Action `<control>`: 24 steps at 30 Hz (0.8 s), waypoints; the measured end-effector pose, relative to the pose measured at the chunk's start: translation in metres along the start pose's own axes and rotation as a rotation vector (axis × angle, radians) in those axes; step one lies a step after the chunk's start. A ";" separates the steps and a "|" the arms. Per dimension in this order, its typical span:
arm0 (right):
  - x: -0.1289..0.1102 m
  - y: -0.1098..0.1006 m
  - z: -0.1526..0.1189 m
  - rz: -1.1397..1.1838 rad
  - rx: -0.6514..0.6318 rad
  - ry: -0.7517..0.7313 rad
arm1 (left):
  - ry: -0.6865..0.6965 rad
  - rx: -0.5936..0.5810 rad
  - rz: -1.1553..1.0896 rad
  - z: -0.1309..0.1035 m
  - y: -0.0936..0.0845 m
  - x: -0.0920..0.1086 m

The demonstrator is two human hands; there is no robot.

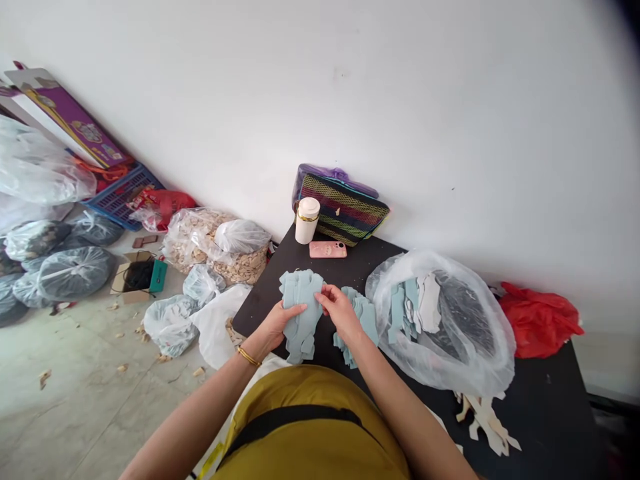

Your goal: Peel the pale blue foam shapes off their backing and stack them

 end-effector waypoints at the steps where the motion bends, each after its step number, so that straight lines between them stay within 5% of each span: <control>1: 0.000 -0.003 -0.001 0.027 0.006 0.012 | -0.004 -0.007 0.008 0.000 0.004 0.000; 11: 0.008 -0.031 -0.006 0.215 0.053 0.134 | -0.038 -0.075 -0.057 -0.003 0.016 0.002; 17: 0.000 -0.077 -0.003 0.233 0.192 0.084 | -0.037 -0.052 -0.019 -0.001 0.009 0.007; 20: 0.010 -0.109 0.000 0.066 0.203 0.064 | -0.025 -0.060 0.010 0.000 0.007 0.010; 24: 0.030 -0.145 -0.001 -0.435 0.286 0.018 | -0.042 -0.046 0.063 -0.001 0.010 0.010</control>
Point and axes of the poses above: each hand's wrist, its own z-axis towards the middle knuckle, its own y-axis out of the palm, x = y × z, the point moved 6 cm from there along z, towards the middle knuckle, and after that the axes turned 6 degrees about x, right-handed, at the moved point
